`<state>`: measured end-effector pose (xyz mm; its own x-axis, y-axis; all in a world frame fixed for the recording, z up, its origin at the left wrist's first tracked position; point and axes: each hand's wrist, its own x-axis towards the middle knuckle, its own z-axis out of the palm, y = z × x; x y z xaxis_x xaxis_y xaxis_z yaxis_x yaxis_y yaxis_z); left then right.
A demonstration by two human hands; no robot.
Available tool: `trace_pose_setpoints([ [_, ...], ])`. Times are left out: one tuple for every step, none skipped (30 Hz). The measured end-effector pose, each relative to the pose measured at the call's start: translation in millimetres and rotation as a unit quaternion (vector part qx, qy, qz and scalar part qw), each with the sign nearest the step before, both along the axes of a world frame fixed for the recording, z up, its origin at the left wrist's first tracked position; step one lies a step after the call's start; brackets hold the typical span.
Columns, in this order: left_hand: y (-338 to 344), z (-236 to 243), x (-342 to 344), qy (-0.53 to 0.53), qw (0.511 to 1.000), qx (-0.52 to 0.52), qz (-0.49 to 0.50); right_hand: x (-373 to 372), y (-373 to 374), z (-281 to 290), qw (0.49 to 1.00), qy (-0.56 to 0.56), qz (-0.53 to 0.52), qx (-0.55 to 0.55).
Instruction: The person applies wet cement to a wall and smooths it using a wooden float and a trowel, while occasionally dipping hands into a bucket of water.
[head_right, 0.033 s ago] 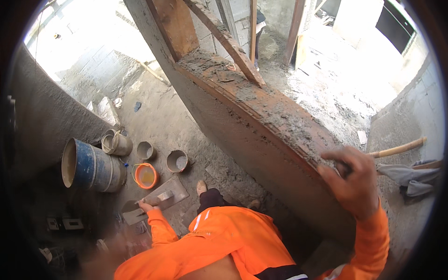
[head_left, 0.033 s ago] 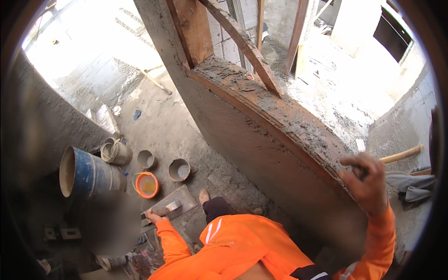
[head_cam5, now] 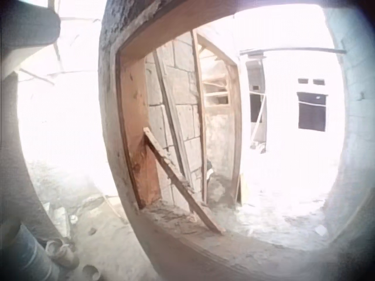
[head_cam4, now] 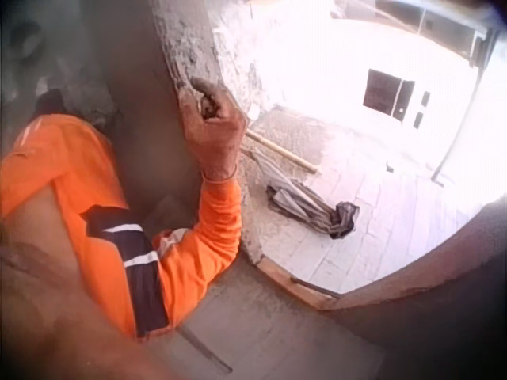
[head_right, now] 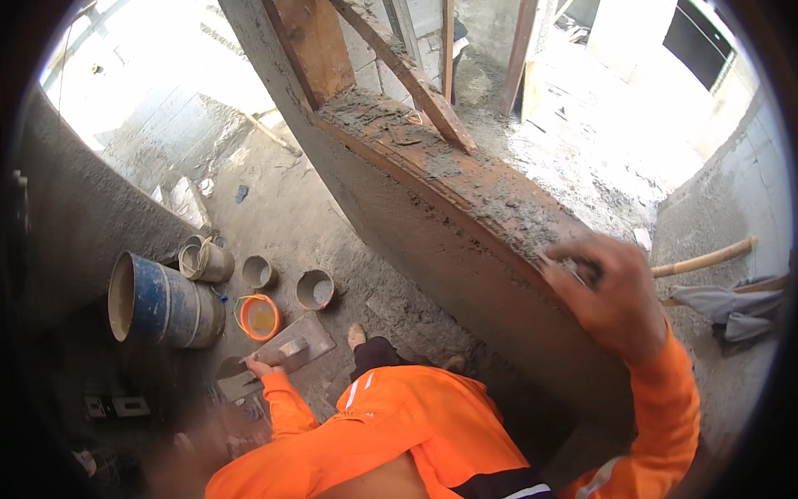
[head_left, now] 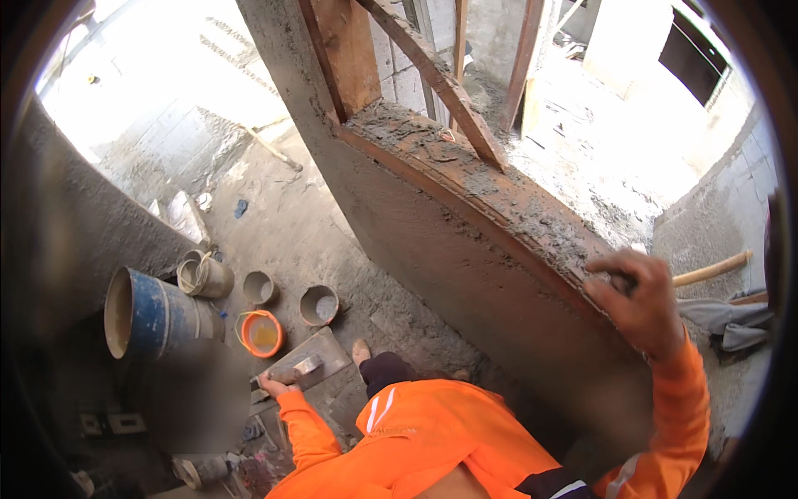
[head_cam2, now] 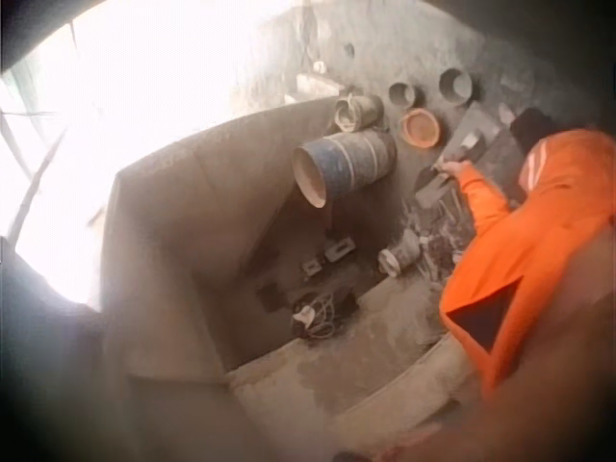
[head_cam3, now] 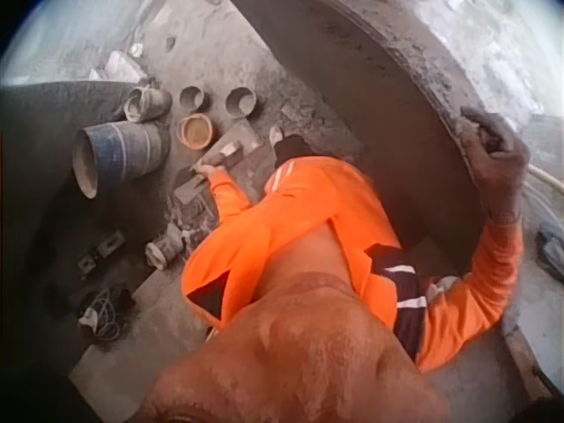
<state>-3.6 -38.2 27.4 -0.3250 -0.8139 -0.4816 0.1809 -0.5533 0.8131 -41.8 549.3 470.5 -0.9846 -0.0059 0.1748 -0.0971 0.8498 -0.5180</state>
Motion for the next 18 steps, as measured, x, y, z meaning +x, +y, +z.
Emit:
trace_pose_setpoints([
  [1, 1, -18, 0.017, 1.0, 0.012, -0.013, -28, -21, -1, 1.0, -0.019, 0.017, 0.002],
  [11, 10, -40, 0.034, 0.999, 0.027, -0.028, -57, -40, -2, 0.999, -0.039, 0.034, 0.004],
  [13, 18, -58, 0.052, 0.997, 0.038, -0.04, -84, -63, -4, 0.999, -0.037, 0.03, 0.008],
  [5, 19, -73, 0.046, 0.995, 0.06, -0.058, -108, -82, -7, 0.999, -0.033, 0.025, 0.012],
  [2, 15, -90, 0.041, 0.992, 0.087, -0.082, -131, -87, -22, 0.997, 0.014, -0.006, 0.074],
  [-10, 12, -104, 0.033, 0.989, 0.104, -0.099, -153, -92, -37, 0.99, 0.057, -0.028, 0.126],
  [-24, 10, -109, 0.048, 0.99, 0.081, -0.1, -166, -104, -34, 0.988, 0.033, -0.066, 0.137],
  [-30, 23, -117, 0.041, 0.991, 0.074, -0.103, -177, -114, -35, 0.983, 0.007, -0.104, 0.149],
  [-36, 40, -123, 0.032, 0.991, 0.07, -0.106, -186, -117, -40, 0.977, -0.003, -0.128, 0.171],
  [-40, 51, -125, 0.024, 0.992, 0.068, -0.105, -191, -116, -42, 0.97, -0.012, -0.146, 0.195],
  [-60, 47, -129, 0.025, 0.991, 0.072, -0.11, -198, -117, -45, 0.963, -0.017, -0.161, 0.216],
  [-72, 41, -129, 0.021, 0.992, 0.068, -0.102, -200, -120, -46, 0.961, -0.021, -0.177, 0.214],
  [-80, 46, -131, 0.015, 0.993, 0.063, -0.096, -202, -119, -48, 0.958, -0.026, -0.194, 0.21],
  [-91, 51, -130, 0.01, 0.994, 0.055, -0.089, -201, -119, -47, 0.955, -0.03, -0.21, 0.205],
  [-120, 18, -126, -0.002, 0.992, 0.06, -0.11, -197, -112, -47, 0.971, -0.021, -0.229, 0.062],
  [-124, 11, -130, -0.017, 0.992, 0.056, -0.11, -186, -98, -46, 0.964, -0.009, -0.253, -0.079],
  [-127, 10, -132, -0.031, 0.993, 0.049, -0.102, -180, -91, -45, 0.94, 0.006, -0.263, -0.219],
  [-130, 5, -131, -0.045, 0.994, 0.043, -0.095, -172, -90, -43, 0.89, 0.01, -0.239, -0.388],
])
